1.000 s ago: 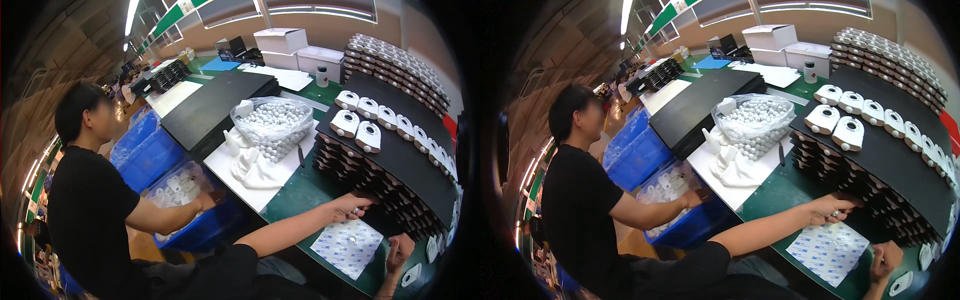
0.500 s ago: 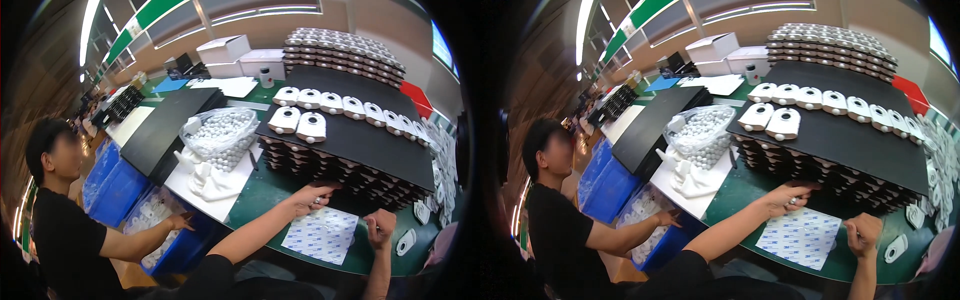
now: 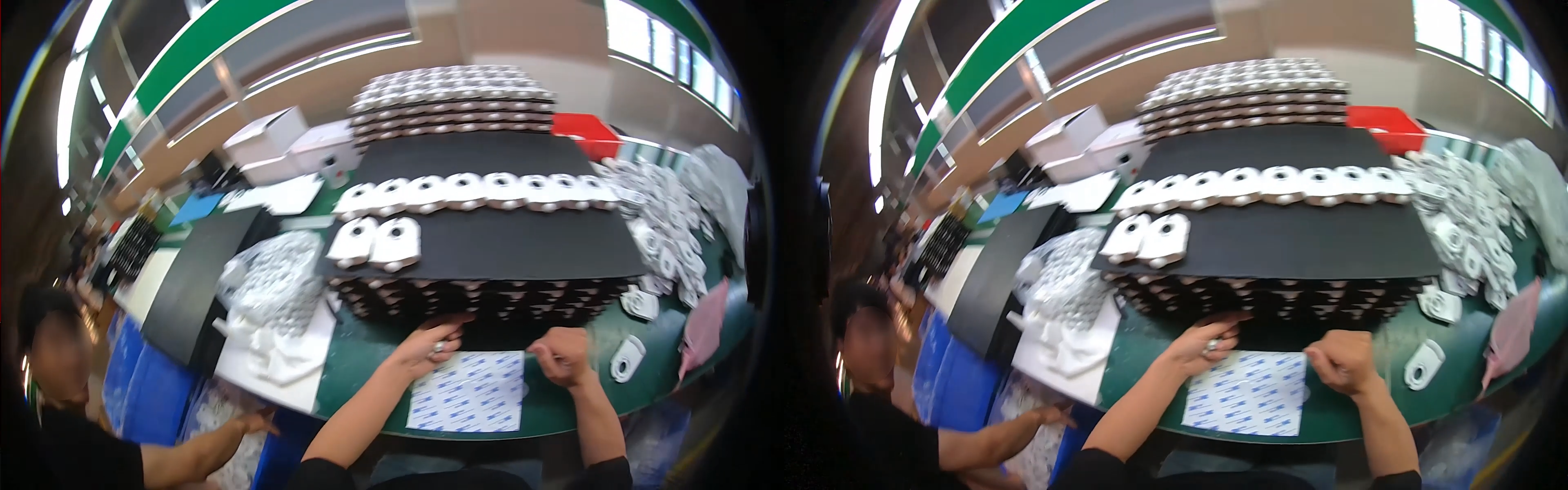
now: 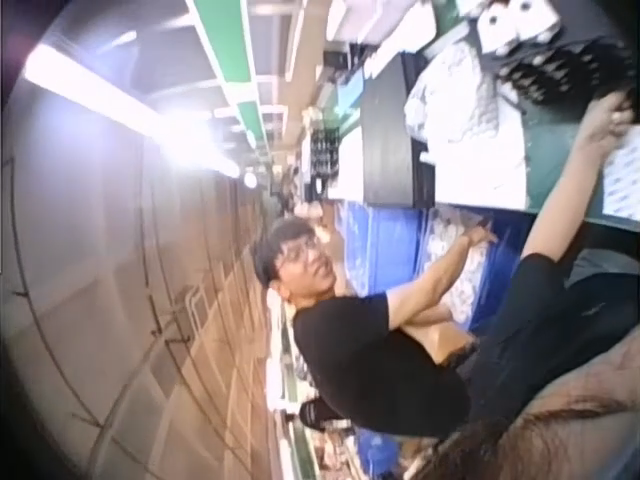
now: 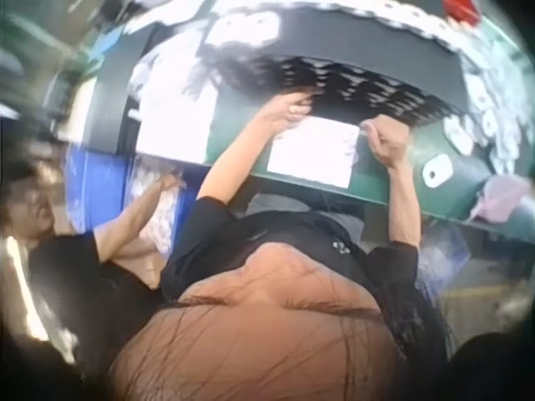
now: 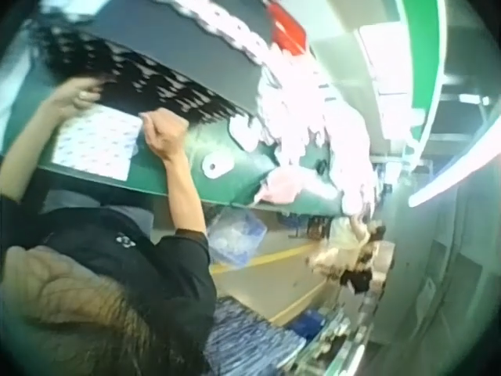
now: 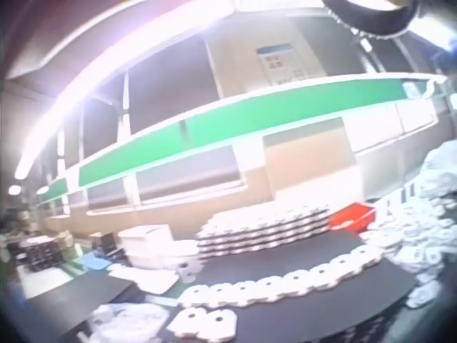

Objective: Peeling adhesive backing and assembling small plastic LED light components on a production line.

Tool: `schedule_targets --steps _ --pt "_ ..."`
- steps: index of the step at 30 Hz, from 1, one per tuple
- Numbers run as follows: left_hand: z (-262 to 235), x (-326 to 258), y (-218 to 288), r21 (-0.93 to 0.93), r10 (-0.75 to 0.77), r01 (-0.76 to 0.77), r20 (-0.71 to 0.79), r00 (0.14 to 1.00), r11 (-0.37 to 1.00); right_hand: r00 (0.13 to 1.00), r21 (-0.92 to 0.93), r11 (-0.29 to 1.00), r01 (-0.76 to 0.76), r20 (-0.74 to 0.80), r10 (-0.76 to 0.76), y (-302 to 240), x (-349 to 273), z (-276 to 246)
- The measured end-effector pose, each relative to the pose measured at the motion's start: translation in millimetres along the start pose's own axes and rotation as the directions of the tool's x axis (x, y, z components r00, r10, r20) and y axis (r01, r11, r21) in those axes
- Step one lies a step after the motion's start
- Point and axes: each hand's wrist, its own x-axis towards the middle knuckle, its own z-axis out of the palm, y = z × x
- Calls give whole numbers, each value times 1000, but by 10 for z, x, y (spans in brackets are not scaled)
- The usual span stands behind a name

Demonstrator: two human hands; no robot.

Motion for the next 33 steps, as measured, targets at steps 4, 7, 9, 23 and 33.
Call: schedule_targets --steps 4,7,9,23,33 --pt "-78 -105 66 13 21 -20 -86 996 1000 997 33 997 63 45 -65 17 80 122" --pt "-53 -130 72 14 41 -40 -55 998 999 999 13 999 43 15 -43 -31 74 71" --pt "4 -69 43 28 48 -47 -53 997 998 1000 11 1000 22 -12 -22 39 18 25" --pt "-60 -7 37 -22 37 -38 -47 998 999 999 23 1000 16 -51 -15 48 0 25" --pt "-99 -55 50 -118 -82 80 -13 997 990 994 143 988 58 -96 -44 -28 -69 -29"
